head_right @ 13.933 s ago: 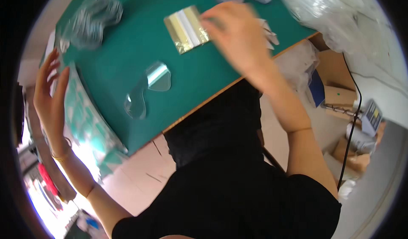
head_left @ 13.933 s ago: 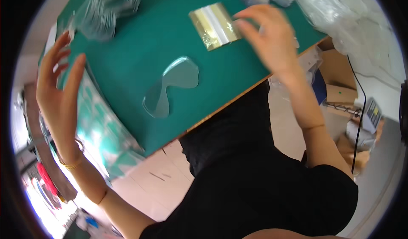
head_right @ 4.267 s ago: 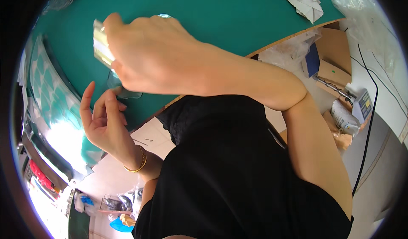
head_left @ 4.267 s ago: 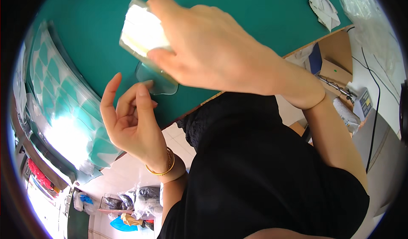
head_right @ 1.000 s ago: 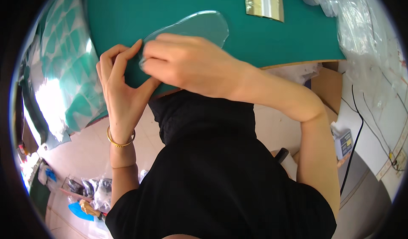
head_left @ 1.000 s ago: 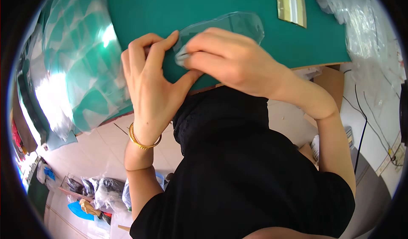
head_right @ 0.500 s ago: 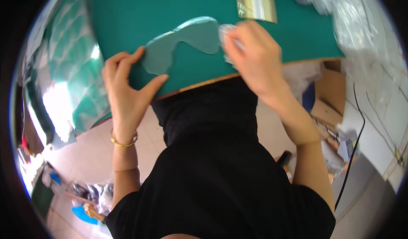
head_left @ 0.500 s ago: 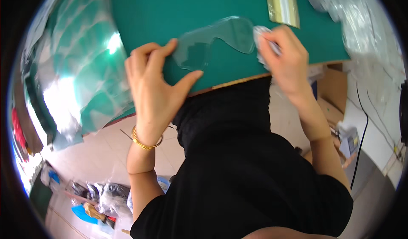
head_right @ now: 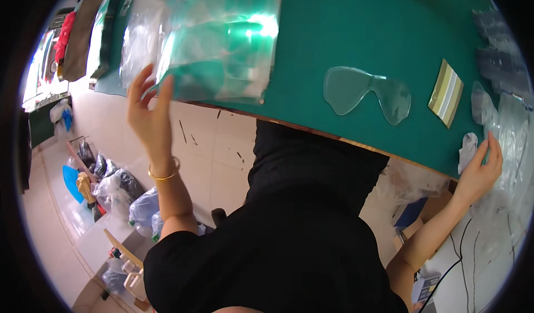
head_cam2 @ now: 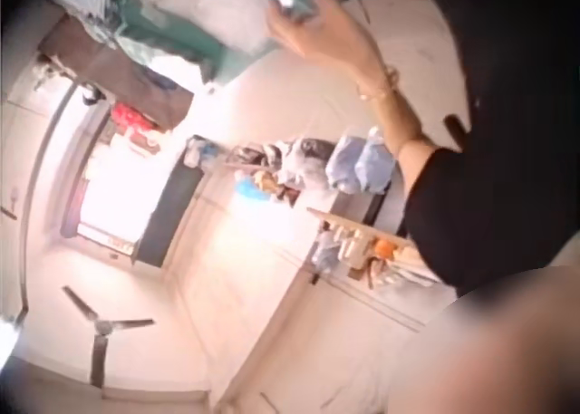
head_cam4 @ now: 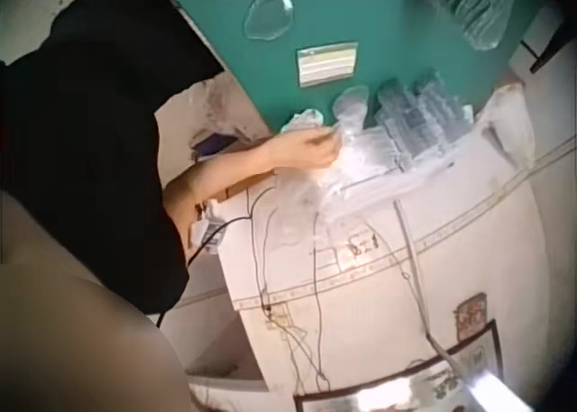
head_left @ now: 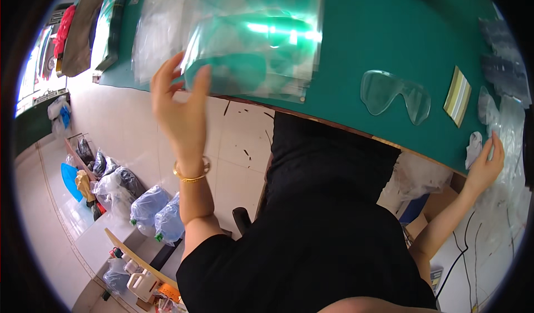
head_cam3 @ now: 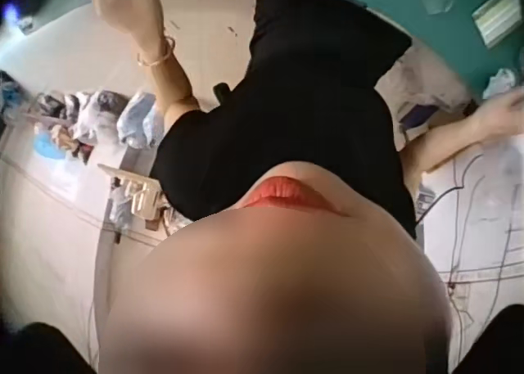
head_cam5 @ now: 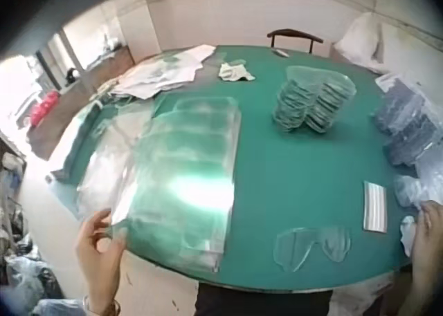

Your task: The recorder cleans safety glasses with a cloth and packs them into individual plastic bags at a factory workbench.

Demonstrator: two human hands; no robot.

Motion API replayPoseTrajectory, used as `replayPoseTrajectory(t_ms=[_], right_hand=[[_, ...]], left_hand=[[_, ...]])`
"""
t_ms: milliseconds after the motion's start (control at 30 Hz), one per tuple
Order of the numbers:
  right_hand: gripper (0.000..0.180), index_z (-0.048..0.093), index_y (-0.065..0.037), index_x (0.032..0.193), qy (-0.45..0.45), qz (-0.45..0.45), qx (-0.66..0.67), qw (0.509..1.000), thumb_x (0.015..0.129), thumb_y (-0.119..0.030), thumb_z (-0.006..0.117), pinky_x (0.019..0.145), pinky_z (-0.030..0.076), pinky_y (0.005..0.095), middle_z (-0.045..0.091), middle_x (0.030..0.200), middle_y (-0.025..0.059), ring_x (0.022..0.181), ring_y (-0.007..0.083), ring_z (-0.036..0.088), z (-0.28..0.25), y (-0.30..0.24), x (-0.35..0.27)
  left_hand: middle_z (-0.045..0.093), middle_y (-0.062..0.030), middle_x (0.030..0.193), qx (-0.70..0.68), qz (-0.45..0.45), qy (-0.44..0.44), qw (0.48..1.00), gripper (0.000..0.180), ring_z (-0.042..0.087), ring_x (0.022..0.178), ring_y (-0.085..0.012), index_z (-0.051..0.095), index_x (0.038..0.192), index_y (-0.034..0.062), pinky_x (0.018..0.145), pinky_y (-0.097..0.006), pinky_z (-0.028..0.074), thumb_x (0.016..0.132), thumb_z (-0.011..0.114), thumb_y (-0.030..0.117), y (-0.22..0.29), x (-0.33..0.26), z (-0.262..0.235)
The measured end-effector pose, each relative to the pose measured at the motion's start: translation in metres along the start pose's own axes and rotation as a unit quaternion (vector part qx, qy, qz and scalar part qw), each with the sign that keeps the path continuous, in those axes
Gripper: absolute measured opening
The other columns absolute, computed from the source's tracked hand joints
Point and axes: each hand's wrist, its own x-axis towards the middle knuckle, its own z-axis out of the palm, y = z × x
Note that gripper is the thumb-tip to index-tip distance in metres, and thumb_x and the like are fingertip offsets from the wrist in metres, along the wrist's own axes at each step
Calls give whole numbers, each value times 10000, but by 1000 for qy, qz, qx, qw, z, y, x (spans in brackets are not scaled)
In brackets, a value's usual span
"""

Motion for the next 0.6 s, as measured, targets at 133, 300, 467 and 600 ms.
replayPoseTrajectory(t_ms=[133, 300, 467, 600], right_hand=[[198, 700, -48, 1130, 4, -67, 219, 973, 968, -55, 586, 960, 468, 309, 672, 1160, 70, 1103, 198, 621, -19, -124, 35], [175, 702, -23, 1028, -111, -258, 448, 849, 896, 42, 607, 817, 506, 265, 670, 1043, 82, 942, 188, 650, -22, -272, 61], [155, 699, -20, 996, -176, -363, 564, 721, 853, -81, 694, 668, 515, 300, 679, 915, 99, 777, 227, 659, -9, -362, 63], [259, 714, -21, 985, -206, -397, 554, 702, 834, -229, 743, 640, 509, 340, 669, 881, 116, 737, 254, 642, -6, -405, 52]], left_hand=[[659, -38, 946, -92, -192, -44, 976, 373, 591, 838, -99, 639, 1187, -18, 736, -236, 468, 882, 735, 174, -41, -4, -27], [650, -30, 828, -264, -268, -155, 914, 200, 563, 709, -77, 677, 998, -39, 638, -204, 441, 912, 703, 139, -60, -14, -47], [651, -42, 819, -365, -238, -156, 887, 139, 568, 710, -87, 676, 963, -29, 642, -210, 450, 919, 694, 102, -47, -9, -42], [667, -71, 854, -463, -180, -174, 850, 104, 587, 736, -115, 668, 973, -44, 669, -236, 476, 926, 670, 48, -32, -4, -28]])
